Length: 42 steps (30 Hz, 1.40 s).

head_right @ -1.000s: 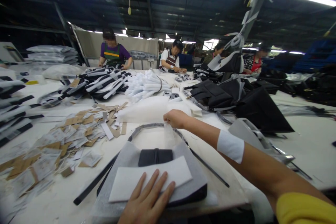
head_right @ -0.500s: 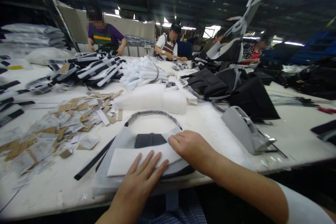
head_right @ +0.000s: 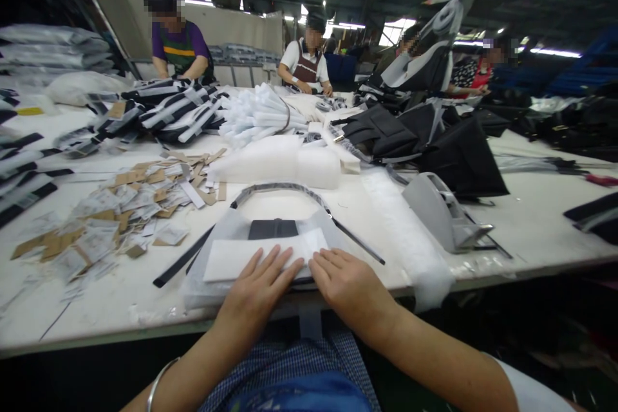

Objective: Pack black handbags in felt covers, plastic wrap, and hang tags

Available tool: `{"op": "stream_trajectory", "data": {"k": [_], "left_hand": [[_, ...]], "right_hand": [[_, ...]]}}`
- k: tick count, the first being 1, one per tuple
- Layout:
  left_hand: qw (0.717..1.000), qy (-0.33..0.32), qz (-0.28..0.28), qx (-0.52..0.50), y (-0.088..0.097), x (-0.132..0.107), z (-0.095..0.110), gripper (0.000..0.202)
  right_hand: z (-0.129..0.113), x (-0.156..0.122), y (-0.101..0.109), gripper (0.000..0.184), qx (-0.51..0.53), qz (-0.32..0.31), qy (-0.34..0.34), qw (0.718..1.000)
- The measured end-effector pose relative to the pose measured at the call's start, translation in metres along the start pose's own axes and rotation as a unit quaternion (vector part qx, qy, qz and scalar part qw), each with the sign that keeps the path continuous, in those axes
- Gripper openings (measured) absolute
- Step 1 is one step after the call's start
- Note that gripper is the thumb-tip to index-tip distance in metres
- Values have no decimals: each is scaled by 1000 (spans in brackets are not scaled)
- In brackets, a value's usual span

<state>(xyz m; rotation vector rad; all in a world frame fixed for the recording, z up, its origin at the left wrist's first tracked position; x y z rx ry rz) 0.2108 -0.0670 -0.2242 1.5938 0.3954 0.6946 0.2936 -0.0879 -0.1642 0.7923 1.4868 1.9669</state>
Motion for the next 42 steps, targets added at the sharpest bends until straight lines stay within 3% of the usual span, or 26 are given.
{"op": "stream_trajectory", "data": {"k": [4,10,15,18,22,25,28,30,42], "left_hand": [[1000,13,-11,-8,-1,2,2,45],[998,46,-24,28,4,8,13,64],[999,21,-24,20,-2,6,18,51],[1000,13,8,9,-5,3,16,44],[999,14,18,31,-5,4,17,44],[998,21,36,45,0,4,17,41],[996,25,66,49,2,3,18,38],[996,29,71,47,1,2,18,38],[996,8,63,55,-4,0,19,40]], "right_hand": [[-9,-8,-2,30,-13,21,-23,999],[-20,-15,-9,34,-25,48,-49,997],[-21,-22,-8,36,30,48,-31,998],[-1,-12,-7,29,116,-19,-33,993],[45,26,-15,33,149,-83,-67,983],[65,60,-43,33,164,-121,-30,979],[72,74,-86,45,175,-206,-13,963],[75,72,-101,46,163,-230,-24,959],[76,71,-102,35,67,-280,-65,955]]}}
Point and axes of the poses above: each hand's wrist, its own x-axis towards the middle knuckle, its own y-axis out of the back of the hand, z = x × y, the point moved 10 cm from there along x, towards the middle knuckle, and after that the axes turned 15 degrees about -z, right-handed, at the moved point
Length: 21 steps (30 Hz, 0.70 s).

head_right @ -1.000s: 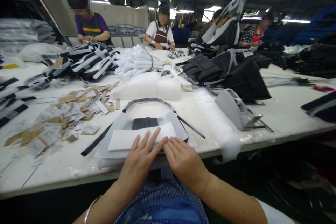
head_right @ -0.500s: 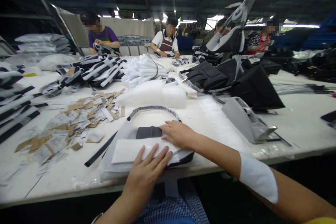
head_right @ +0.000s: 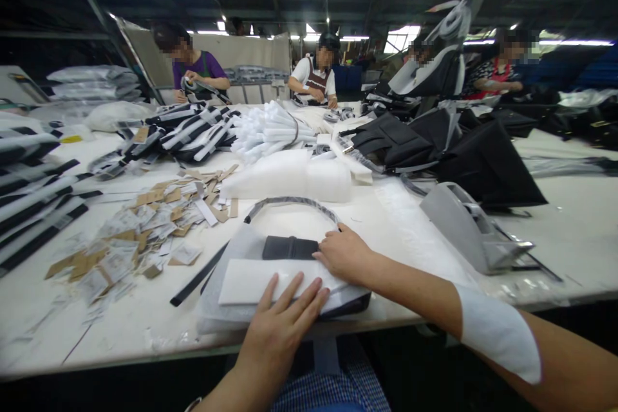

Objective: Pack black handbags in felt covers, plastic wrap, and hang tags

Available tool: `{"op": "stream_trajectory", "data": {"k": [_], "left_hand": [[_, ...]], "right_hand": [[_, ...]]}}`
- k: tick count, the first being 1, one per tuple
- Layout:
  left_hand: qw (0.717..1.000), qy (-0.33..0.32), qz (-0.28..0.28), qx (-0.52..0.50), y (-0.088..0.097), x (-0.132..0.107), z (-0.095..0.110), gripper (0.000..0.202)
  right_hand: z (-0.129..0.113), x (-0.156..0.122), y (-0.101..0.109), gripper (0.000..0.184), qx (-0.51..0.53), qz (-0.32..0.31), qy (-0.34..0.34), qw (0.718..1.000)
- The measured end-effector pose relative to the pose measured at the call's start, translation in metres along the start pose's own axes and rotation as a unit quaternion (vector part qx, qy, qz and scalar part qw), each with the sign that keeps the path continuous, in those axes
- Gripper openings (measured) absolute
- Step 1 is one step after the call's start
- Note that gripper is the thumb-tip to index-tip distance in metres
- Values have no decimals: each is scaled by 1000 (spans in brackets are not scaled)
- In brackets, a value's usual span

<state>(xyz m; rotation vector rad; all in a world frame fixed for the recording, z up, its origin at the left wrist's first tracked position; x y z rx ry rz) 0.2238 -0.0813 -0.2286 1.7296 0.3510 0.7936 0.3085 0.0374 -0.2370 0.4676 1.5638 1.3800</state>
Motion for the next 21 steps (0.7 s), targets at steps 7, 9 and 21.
{"op": "stream_trajectory", "data": {"k": [7,9,21], "left_hand": [[1000,-11,1,4,-1,1,0,40],[1000,-11,-6,-4,-1,1,0,40],[991,-17,-101,-90,-6,3,-2,51]], "right_hand": [[9,-2,-1,36,33,5,57,998],[11,-10,3,34,60,20,81,995],[-91,-166,-45,34,53,321,154,933]]}}
Point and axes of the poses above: each hand's wrist, its own x-axis towards the middle knuckle, its own y-axis out of the back of the hand, z = x × y, the point moved 10 cm from there along x, towards the middle knuckle, and after that the axes turned 15 degrees about -z, right-handed, at the moved point
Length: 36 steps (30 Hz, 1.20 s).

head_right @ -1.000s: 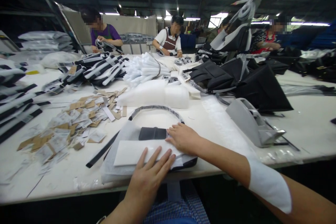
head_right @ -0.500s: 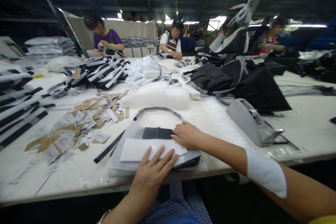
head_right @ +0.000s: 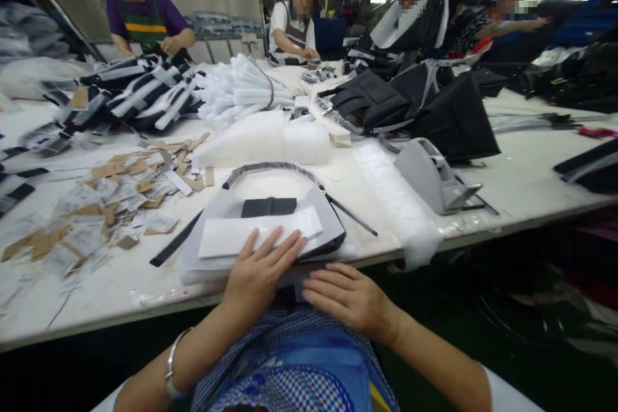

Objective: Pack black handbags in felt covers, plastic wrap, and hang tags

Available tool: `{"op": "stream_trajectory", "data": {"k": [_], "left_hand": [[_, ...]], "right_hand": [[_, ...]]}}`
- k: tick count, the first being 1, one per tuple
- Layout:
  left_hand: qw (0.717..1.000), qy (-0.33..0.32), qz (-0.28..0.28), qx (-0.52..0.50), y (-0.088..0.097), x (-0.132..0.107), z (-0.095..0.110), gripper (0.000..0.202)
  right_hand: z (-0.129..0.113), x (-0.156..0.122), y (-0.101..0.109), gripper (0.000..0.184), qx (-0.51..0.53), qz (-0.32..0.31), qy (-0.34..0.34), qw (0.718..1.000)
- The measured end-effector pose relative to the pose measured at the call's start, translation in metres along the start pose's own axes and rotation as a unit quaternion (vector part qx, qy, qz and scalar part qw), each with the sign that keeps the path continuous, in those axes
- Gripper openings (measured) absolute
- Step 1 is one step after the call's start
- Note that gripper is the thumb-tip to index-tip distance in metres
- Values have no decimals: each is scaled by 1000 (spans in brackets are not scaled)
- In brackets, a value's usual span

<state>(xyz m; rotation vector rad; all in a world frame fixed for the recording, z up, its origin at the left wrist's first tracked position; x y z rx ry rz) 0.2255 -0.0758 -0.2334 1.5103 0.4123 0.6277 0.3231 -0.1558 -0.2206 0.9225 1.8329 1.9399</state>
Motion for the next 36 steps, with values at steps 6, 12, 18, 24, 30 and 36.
{"op": "stream_trajectory", "data": {"k": [6,12,18,24,30,36], "left_hand": [[1000,-15,-21,-1,1,1,-2,62],[999,-19,-22,-18,5,1,-1,65],[1000,-12,-11,-16,5,2,-1,64],[1000,-16,-15,-11,7,1,-1,60],[1000,-13,7,-27,11,1,1,54],[993,5,119,-1,14,0,2,36]], "right_hand": [[3,7,-29,24,-52,114,-22,992],[5,2,-28,24,4,113,-8,993],[6,-12,-57,39,-23,46,-30,998],[12,-4,-44,28,4,139,-36,990],[12,-1,-33,28,58,160,-51,984],[7,-4,-30,33,94,162,-59,980]]}}
Point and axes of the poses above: each hand's wrist, its own x-axis towards the middle knuckle, its own y-axis out of the back of the hand, z = x × y, the point moved 10 cm from there along x, towards the middle knuckle, and after that the axes turned 15 degrees about -z, right-handed, at the moved point
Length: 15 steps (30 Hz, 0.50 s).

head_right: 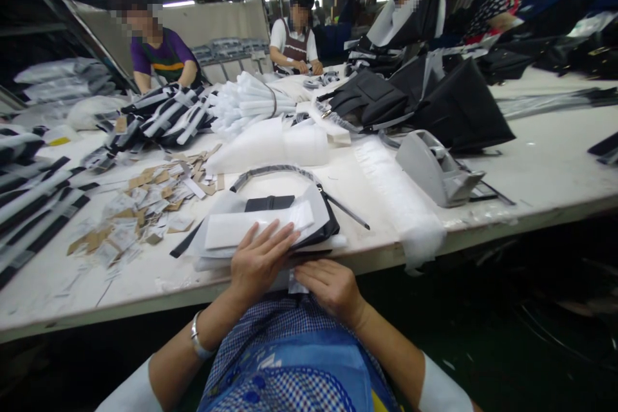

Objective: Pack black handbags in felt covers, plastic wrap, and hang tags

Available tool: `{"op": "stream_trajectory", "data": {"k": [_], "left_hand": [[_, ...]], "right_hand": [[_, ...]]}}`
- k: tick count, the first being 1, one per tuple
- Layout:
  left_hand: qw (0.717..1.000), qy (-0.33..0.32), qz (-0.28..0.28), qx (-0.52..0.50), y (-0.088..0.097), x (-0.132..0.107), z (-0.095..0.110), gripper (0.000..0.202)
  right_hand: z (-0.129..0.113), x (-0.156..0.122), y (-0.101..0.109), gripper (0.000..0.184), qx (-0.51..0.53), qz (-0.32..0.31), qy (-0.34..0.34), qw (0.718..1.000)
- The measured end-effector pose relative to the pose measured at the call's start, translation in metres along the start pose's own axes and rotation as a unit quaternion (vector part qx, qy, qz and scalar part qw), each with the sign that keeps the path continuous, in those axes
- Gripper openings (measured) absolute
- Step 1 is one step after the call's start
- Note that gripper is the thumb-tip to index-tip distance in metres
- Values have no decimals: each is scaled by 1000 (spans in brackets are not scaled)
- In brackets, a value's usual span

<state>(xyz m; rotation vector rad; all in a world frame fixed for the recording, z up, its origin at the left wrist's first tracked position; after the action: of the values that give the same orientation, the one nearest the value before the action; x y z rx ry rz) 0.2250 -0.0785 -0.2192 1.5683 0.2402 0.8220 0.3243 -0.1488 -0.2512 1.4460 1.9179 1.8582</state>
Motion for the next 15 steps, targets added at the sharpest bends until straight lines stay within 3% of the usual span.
{"op": "stream_trajectory", "data": {"k": [9,15], "left_hand": [[999,-16,33,12,-3,-1,2,36],[1000,-11,22,14,-8,-2,1,38]], "right_hand": [[-18,-10,10,36,26,-28,2,999],[-21,7,32,30,9,-32,6,999]]}}
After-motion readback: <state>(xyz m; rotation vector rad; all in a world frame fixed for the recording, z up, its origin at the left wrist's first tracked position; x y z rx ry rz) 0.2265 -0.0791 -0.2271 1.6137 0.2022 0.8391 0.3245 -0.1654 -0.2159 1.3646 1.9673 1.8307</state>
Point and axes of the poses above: each hand's wrist, its own x-axis towards the middle knuckle, its own y-axis out of the back of the hand, z = x × y, the point moved 10 cm from there along x, towards the middle knuckle, and after that the axes turned 15 degrees about -z, right-handed, at the moved point
